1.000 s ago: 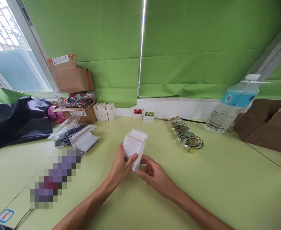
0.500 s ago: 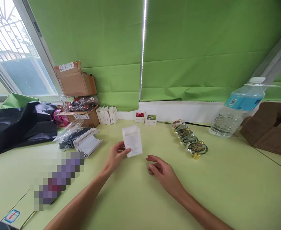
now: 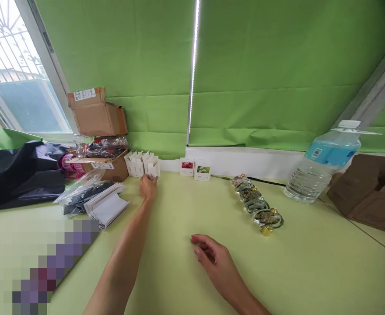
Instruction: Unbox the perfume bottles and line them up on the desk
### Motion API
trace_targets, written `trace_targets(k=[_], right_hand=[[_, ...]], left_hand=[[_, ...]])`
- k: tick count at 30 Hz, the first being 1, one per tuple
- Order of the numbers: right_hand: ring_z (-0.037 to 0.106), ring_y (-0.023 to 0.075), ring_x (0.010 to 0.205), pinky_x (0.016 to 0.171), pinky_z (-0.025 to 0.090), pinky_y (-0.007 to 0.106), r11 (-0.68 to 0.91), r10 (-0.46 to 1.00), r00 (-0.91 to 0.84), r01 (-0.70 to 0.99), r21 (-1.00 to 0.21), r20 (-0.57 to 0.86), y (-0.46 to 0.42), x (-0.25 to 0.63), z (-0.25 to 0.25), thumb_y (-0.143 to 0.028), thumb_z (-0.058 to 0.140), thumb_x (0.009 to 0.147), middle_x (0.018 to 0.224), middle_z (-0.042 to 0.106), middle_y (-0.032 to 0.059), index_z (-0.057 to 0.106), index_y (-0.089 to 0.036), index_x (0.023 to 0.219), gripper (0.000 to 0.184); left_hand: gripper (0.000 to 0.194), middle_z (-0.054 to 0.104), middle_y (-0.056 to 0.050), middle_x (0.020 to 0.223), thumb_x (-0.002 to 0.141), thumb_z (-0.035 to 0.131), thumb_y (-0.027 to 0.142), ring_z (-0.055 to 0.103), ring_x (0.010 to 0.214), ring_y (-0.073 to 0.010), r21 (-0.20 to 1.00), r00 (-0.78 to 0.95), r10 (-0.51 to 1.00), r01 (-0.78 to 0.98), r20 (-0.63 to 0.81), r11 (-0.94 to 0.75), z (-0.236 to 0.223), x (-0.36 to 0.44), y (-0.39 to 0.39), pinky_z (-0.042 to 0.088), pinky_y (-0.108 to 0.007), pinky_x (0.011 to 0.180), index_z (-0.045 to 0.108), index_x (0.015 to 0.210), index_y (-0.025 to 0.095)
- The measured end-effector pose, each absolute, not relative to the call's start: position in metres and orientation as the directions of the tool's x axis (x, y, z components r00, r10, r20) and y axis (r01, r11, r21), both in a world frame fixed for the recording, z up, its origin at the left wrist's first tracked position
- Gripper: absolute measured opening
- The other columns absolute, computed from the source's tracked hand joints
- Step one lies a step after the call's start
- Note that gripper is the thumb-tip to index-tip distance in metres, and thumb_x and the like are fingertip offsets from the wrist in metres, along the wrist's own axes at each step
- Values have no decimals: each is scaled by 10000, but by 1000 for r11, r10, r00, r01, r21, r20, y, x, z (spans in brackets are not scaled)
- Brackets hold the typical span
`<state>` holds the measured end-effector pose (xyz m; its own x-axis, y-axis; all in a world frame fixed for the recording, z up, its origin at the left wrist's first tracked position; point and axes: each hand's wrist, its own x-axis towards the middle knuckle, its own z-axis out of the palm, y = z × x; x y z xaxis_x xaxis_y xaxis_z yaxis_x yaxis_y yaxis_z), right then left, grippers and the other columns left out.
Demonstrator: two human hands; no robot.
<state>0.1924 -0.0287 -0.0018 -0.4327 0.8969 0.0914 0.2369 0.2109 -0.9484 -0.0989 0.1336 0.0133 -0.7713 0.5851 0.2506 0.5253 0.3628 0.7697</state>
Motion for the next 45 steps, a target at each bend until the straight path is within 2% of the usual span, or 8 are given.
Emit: trace_targets(k=[4, 11, 16, 20, 25, 32, 38, 45], right_hand=[[616, 193, 824, 739, 503, 319, 171, 902, -429, 251, -953, 49, -27, 191, 1, -387, 509, 880, 996, 674, 84, 639, -184, 1065, 304], [622, 197, 863, 763, 498, 308, 162, 907, -418, 232, -959, 53, -27, 191, 0, -365, 512, 879, 1013, 676, 88, 651, -187, 1057, 288], [616, 183, 809, 720, 494, 293, 189, 904, -421, 226, -956, 79, -28, 190, 2, -334, 507, 879, 963, 680, 73, 651, -186, 1016, 247], [605, 174, 767, 687, 485, 282, 206, 907, -412, 238, -949, 94, -29, 190, 6, -321, 504, 877, 917, 680, 63, 654, -187, 995, 233], [615, 177, 793, 708, 490, 286, 218, 908, -403, 229, -949, 111, -29, 189, 5, -304, 502, 873, 937, 683, 65, 658, -181, 990, 230], [614, 177, 767, 692, 486, 285, 220, 910, -398, 231, -948, 115, -27, 190, 5, -277, 499, 860, 886, 680, 56, 664, -181, 971, 221], [623, 185, 808, 732, 488, 293, 215, 918, -380, 234, -948, 114, -27, 191, 3, -267, 508, 855, 924, 689, 63, 677, -183, 982, 228], [624, 174, 806, 731, 481, 281, 231, 918, -375, 237, -944, 131, -27, 191, 1, -211, 489, 846, 936, 693, 44, 686, -200, 984, 241]], left_hand=[[432, 634, -90, 1034, 820, 573, 526, 597, 956, -213, 734, -802, 551, 515, 230, 443, 7, -113, 157, 466, -410, 837, 600, 1018, 143], [556, 672, -159, 984, 693, 624, 650, 615, 949, -333, 668, -821, 514, 530, 250, 522, 3, -126, 174, 442, -418, 751, 588, 957, 162], [637, 644, -206, 1014, 726, 521, 714, 598, 943, -348, 625, -792, 529, 586, 305, 517, 5, -118, 169, 437, -415, 728, 557, 986, 134], [501, 638, -137, 962, 886, 322, 611, 599, 903, -277, 562, -657, 634, 728, 407, 393, 10, -105, 154, 436, -371, 741, 557, 933, 171], [257, 586, -89, 1123, 886, 475, 394, 553, 1050, -233, 402, -313, 779, 912, 544, 85, 24, -67, 155, 427, -320, 846, 554, 1054, 218], [439, 444, -135, 1353, 887, 474, 357, 417, 1243, -285, 251, -14, 779, 950, 627, -185, 49, 2, 198, 386, -376, 980, 454, 1289, 184], [729, 234, -129, 1524, 779, 640, 389, 221, 1376, -369, 106, 201, 752, 935, 628, -339, 41, 43, 208, 198, -497, 1115, 331, 1411, 200], [510, 290, -116, 1506, 840, 533, 192, 265, 1376, -311, 253, 154, 806, 901, 572, -352, 34, 49, 213, 243, -452, 1120, 411, 1336, 192]])
